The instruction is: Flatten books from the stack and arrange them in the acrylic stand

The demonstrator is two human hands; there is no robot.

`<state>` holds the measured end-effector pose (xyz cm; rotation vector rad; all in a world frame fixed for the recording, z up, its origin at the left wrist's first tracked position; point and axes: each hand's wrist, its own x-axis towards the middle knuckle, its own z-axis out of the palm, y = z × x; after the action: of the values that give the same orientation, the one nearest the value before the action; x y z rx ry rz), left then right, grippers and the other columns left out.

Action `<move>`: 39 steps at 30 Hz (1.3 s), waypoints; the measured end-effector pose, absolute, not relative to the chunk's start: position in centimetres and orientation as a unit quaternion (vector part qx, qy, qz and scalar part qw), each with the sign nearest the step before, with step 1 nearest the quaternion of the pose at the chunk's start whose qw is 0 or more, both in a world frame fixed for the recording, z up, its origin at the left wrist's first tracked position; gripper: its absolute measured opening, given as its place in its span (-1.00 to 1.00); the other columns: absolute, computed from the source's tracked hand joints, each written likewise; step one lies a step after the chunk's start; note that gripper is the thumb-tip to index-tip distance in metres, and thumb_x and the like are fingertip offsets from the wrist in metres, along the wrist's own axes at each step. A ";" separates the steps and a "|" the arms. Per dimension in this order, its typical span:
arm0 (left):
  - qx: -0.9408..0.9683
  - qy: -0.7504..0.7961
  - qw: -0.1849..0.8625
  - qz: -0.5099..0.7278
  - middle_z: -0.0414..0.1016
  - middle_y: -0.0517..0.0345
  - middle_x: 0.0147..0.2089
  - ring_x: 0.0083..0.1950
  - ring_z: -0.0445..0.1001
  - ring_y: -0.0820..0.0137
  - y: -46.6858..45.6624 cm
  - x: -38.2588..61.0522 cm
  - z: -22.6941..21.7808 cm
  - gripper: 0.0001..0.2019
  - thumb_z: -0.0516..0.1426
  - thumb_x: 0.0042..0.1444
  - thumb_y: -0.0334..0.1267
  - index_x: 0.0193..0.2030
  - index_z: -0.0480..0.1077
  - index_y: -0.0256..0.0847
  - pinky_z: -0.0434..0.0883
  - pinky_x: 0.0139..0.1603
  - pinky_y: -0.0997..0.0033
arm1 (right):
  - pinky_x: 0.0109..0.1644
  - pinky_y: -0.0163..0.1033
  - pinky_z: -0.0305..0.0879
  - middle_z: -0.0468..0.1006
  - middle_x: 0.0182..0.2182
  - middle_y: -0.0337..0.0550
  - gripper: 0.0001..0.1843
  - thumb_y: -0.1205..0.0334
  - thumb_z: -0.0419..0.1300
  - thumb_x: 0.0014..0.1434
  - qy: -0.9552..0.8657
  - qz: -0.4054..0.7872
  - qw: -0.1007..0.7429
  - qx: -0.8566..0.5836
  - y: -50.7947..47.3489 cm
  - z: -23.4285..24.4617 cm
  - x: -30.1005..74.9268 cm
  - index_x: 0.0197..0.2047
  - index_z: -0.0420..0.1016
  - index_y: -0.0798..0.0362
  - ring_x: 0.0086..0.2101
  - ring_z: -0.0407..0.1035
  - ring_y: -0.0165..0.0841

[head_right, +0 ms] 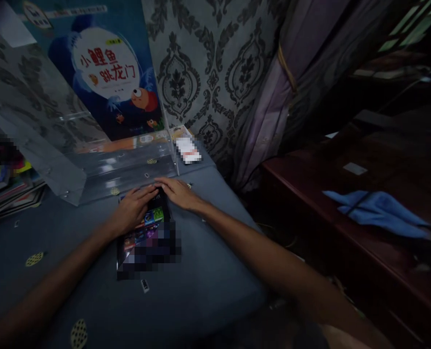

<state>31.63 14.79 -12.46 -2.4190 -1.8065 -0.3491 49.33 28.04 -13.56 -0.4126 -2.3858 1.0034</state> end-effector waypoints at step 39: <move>-0.886 -0.439 -0.044 -0.144 0.35 -0.01 0.32 0.39 0.24 0.21 7.1 38.2 -10.6 -0.63 -0.02 0.38 -0.25 0.28 0.29 -0.15 0.29 0.33 -0.01 | 0.38 0.13 0.02 0.39 0.25 -0.03 -0.56 0.33 0.00 0.36 -0.946 0.208 0.196 -0.152 25.7 -13.8 49.8 0.27 0.32 0.02 0.26 0.24 -0.24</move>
<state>38.17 7.08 -10.58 -2.8623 -1.4202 -0.4644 49.76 25.74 -13.85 -0.4246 -2.6513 0.5826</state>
